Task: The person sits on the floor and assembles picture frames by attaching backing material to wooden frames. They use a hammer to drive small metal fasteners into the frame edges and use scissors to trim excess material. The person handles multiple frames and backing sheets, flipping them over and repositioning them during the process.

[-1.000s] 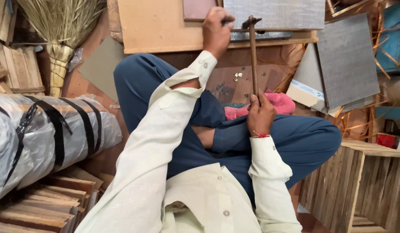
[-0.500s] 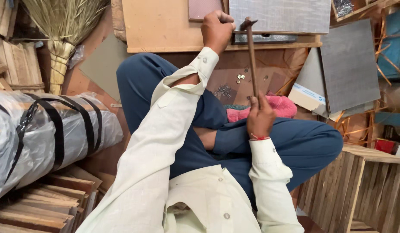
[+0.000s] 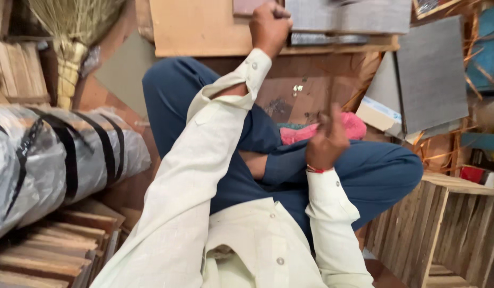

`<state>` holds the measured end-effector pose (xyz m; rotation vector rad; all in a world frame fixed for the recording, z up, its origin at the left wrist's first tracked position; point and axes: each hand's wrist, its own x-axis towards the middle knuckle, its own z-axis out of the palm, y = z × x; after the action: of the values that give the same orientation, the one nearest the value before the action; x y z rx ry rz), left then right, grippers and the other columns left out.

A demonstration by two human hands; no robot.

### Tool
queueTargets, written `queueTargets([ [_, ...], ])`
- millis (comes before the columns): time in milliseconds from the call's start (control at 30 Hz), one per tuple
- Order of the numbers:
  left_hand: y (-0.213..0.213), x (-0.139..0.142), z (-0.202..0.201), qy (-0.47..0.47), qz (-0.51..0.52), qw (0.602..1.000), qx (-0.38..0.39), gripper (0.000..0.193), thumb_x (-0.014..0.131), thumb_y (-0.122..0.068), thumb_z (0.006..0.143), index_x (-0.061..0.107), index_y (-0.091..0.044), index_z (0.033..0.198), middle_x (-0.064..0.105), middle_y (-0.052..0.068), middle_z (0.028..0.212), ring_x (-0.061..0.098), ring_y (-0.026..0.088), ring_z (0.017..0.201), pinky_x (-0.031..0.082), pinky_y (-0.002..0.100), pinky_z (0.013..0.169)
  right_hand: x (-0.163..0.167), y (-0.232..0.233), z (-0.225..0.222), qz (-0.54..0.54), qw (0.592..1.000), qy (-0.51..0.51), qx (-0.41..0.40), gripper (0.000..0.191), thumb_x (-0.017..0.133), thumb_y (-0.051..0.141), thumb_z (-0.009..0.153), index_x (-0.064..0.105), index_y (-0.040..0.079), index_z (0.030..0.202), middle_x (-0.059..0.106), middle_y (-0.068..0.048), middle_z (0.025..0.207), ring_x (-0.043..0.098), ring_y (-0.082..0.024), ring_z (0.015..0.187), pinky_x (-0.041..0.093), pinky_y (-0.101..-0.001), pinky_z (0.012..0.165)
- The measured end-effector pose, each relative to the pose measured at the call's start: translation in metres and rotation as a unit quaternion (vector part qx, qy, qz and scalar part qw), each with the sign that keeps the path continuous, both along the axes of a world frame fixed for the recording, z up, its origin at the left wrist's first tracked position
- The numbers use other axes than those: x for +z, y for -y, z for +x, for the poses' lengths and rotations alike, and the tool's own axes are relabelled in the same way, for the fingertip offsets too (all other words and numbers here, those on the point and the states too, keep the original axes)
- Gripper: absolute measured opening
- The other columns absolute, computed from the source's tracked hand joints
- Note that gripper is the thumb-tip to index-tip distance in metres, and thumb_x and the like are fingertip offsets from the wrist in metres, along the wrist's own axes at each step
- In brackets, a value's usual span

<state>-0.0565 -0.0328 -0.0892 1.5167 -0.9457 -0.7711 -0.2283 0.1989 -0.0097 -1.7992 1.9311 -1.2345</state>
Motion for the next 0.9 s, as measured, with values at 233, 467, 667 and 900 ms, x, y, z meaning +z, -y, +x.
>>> queueTargets([
  [233, -0.001, 0.007, -0.003, -0.052, 0.019, 0.998, 0.014, 0.027, 0.082, -0.007, 0.061, 0.072, -0.005, 0.086, 0.077, 0.007, 0.075, 0.074, 0.017, 0.067, 0.061, 0.031, 0.066, 0.004, -0.029, -0.018, 0.172, 0.981, 0.088, -0.007, 0.026, 0.062, 0.018, 0.107, 0.073, 0.002, 0.124, 0.063, -0.007, 0.075, 0.056, -0.013, 0.063, 0.043, -0.0285, 0.054],
  [467, -0.001, -0.003, -0.007, -0.117, 0.045, 0.992, 0.018, 0.022, 0.082, -0.01, 0.067, 0.075, -0.004, 0.086, 0.076, 0.008, 0.075, 0.073, 0.019, 0.065, 0.06, 0.033, 0.061, -0.034, -0.067, -0.029, 0.401, 0.671, 0.616, 0.092, 0.033, 0.065, 0.023, 0.107, 0.063, -0.002, 0.129, 0.064, -0.006, 0.083, 0.052, -0.008, 0.054, 0.042, -0.0227, 0.044],
  [667, -0.003, 0.026, -0.014, -0.241, -0.033, 0.965, -0.094, 0.022, 0.08, 0.007, 0.068, 0.07, 0.0, 0.086, 0.073, 0.011, 0.073, 0.069, 0.016, 0.057, 0.056, 0.033, 0.052, -0.032, -0.001, -0.01, 0.255, 0.897, 0.348, 0.093, 0.05, 0.068, 0.027, 0.094, 0.054, 0.004, 0.136, 0.065, -0.009, 0.117, 0.068, -0.015, 0.096, 0.059, -0.0325, 0.072],
  [900, -0.041, 0.051, -0.068, -0.357, 0.101, 0.915, -0.159, 0.033, 0.074, 0.004, 0.077, 0.061, 0.003, 0.107, 0.069, 0.013, 0.074, 0.063, 0.02, 0.054, 0.051, 0.034, 0.046, -0.029, 0.163, -0.019, 0.213, 0.658, 0.719, 0.071, 0.038, 0.058, 0.033, 0.101, 0.06, 0.004, 0.126, 0.068, -0.012, 0.112, 0.071, -0.025, 0.092, 0.06, -0.0384, 0.079],
])
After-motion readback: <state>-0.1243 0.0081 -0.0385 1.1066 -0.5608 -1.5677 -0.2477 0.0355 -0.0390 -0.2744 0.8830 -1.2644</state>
